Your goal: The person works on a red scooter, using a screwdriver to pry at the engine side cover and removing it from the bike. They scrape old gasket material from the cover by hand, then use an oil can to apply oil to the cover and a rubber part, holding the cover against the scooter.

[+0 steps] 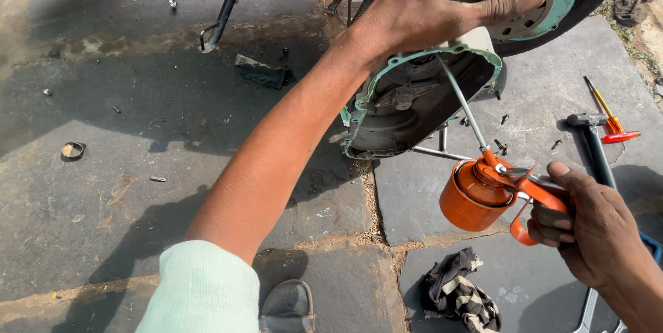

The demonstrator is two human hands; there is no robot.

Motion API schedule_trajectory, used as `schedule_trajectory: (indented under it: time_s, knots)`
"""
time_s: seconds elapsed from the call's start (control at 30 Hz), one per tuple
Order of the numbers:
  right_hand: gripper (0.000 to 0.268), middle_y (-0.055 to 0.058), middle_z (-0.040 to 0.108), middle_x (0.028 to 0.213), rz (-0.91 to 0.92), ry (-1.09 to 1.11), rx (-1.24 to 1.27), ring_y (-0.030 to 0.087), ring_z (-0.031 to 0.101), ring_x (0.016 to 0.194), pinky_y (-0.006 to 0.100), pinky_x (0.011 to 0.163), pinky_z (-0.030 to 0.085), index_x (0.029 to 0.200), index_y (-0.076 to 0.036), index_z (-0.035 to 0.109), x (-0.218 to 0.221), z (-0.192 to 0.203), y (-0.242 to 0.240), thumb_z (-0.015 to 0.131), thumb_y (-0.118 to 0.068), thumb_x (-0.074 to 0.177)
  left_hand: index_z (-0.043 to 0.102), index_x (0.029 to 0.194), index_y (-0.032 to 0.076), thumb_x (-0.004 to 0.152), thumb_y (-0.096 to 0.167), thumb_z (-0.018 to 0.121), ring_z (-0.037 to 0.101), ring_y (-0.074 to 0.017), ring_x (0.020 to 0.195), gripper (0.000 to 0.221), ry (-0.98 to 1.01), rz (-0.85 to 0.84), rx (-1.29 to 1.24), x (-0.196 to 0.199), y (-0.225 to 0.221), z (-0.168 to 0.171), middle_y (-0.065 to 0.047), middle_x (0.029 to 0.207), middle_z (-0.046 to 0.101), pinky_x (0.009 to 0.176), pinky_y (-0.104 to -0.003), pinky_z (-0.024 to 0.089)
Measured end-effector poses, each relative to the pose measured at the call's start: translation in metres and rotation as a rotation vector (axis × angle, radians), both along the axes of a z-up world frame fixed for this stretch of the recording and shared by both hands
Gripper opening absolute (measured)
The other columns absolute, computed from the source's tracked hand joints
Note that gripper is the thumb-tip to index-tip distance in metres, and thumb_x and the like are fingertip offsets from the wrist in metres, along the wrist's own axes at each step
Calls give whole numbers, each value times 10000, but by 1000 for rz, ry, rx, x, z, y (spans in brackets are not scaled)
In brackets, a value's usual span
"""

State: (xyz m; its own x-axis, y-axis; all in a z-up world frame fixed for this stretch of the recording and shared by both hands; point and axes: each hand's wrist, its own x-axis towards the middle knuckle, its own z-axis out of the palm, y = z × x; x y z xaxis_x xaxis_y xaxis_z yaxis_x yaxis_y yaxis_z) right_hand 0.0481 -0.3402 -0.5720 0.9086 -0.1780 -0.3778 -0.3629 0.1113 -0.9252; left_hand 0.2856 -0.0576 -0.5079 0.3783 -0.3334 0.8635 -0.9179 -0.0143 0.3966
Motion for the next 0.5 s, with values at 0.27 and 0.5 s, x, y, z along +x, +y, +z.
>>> schedule_trajectory:
  time_s: [0.27,0.5]
  knots:
    - [349,-33,243,547,-28,120,-191,105,216,441,302,456,226,832,-106,419,36,47,41,452,-342,1088,779,967,216,823,635,827,780,-154,1017,446,-38,46,-132,41,-16,-6,39,990,794,965,-403,620]
    - [302,-52,223,540,-37,73,-156,92,202,443,292,455,234,852,-108,467,32,34,28,439,-315,1071,785,959,213,792,608,833,794,-129,1005,432,100,7,-128,23,-17,-1,54,965,811,965,-398,604]
